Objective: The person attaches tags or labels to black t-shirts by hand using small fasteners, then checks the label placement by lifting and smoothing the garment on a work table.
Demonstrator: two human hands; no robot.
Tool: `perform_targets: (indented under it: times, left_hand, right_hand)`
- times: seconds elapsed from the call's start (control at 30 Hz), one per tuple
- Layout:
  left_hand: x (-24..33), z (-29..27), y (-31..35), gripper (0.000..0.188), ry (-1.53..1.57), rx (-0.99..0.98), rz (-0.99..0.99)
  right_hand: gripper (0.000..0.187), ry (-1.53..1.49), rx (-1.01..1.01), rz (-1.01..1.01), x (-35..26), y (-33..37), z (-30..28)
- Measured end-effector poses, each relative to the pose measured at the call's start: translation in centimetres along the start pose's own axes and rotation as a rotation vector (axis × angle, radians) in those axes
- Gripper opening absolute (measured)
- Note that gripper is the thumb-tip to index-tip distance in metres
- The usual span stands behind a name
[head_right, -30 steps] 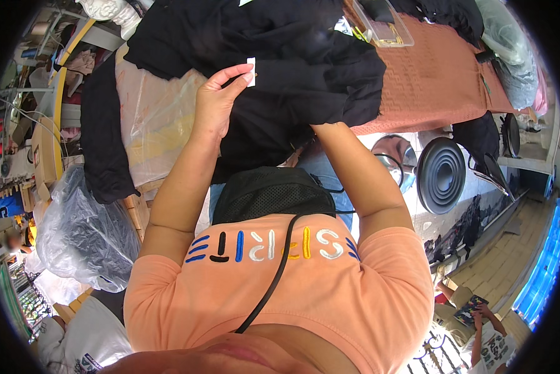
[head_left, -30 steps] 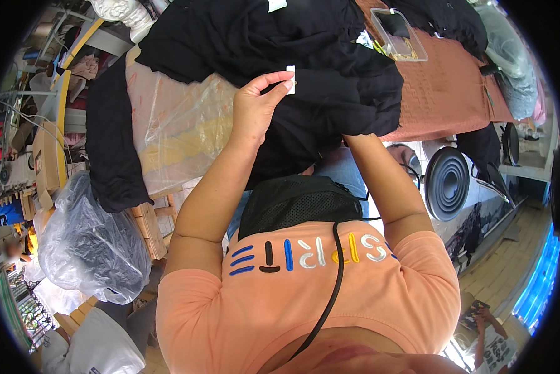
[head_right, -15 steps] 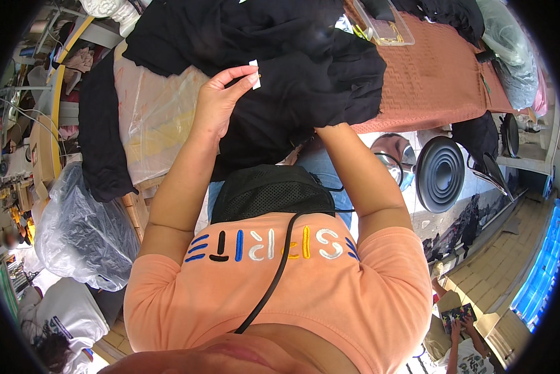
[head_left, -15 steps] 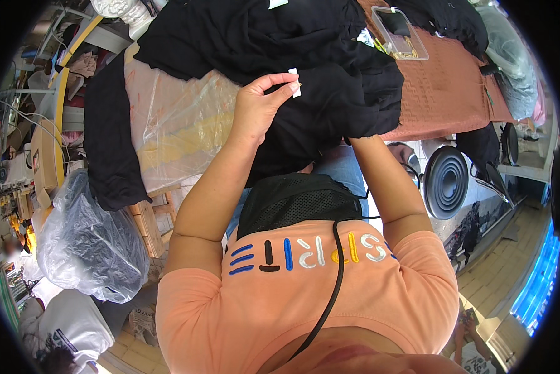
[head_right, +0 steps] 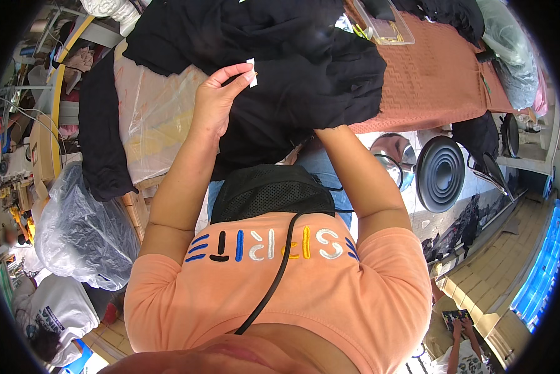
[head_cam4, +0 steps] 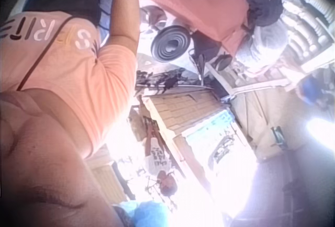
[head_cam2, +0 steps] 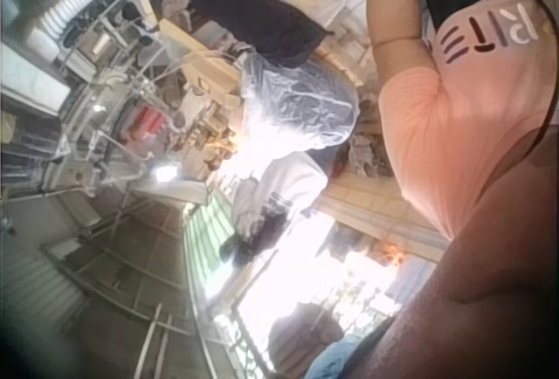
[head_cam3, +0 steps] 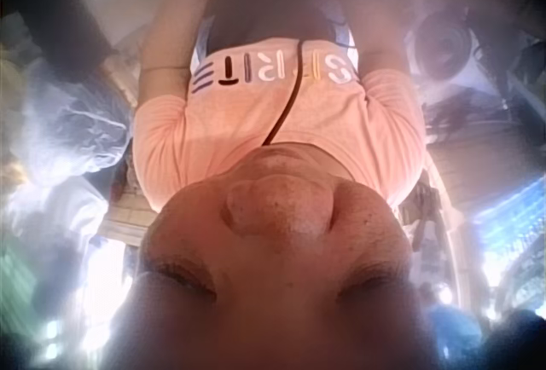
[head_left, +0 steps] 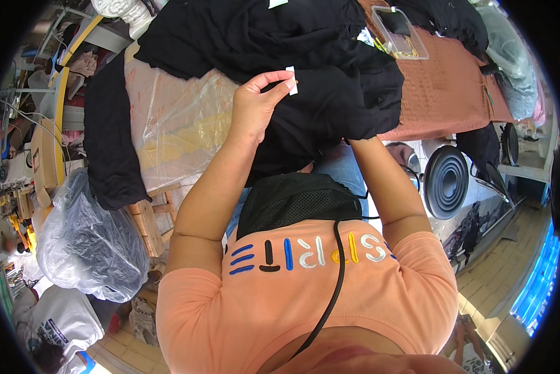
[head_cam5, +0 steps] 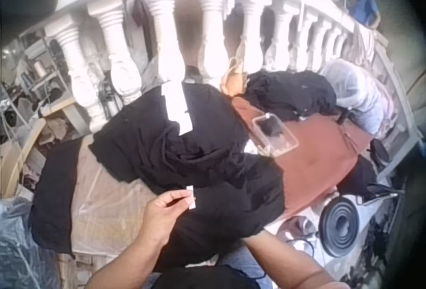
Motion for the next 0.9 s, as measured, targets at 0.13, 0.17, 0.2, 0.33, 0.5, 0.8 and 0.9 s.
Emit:
perform_targets:
  times: [0.13, 0.17, 0.2, 0.33, 0.5, 0.8, 0.9]
  left_hand:
    - [-0.1, -0.1, 0.1, 0.022, -0.023, -0.007, -0.019]
    - [0.0, 0.0, 0.2, 0.022, -0.033, -0.009, -0.025]
    - [0.0, 0.0, 0.3, 0.023, -0.044, -0.010, -0.032]
    - [0.1, 0.2, 0.0, 0.023, -0.018, -0.003, -0.001]
    - [0.1, 0.0, 0.1, 0.023, -0.001, -0.005, 0.006]
    - [0.0, -0.1, 0.0, 0.023, 0.002, 0.007, -0.003]
    - [0.1, -0.1, 0.1, 0.023, -0.003, 0.008, -0.007]
  right_hand:
    - [0.018, -0.092, 0.014, 0.033, -0.9, -0.3, -0.7]
    - [0.017, -0.033, -0.002, 0.021, -1.4, -0.5, -1.0]
    - [0.016, 0.027, -0.018, 0.009, -1.8, -0.7, -1.3]
    - [0.016, 0.031, 0.048, -0.046, -1.1, -0.4, -1.1]
    - [0.016, 0.047, 0.038, -0.032, -1.7, -0.4, -1.3]
    - [0.019, 0.063, 0.067, -0.067, -0.8, 0.0, -1.0]
    - [0.018, 0.115, -0.012, -0.025, -1.7, -0.5, -1.6]
Point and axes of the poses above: each hand's wrist, its own y-axis away from the middle knuckle, its own z-axis out of the palm, x = y × z, the point moved 3 cm from there along -y, towards the middle knuckle, and after that the axes turned 6 degrees about x, right-handed, at the moved point
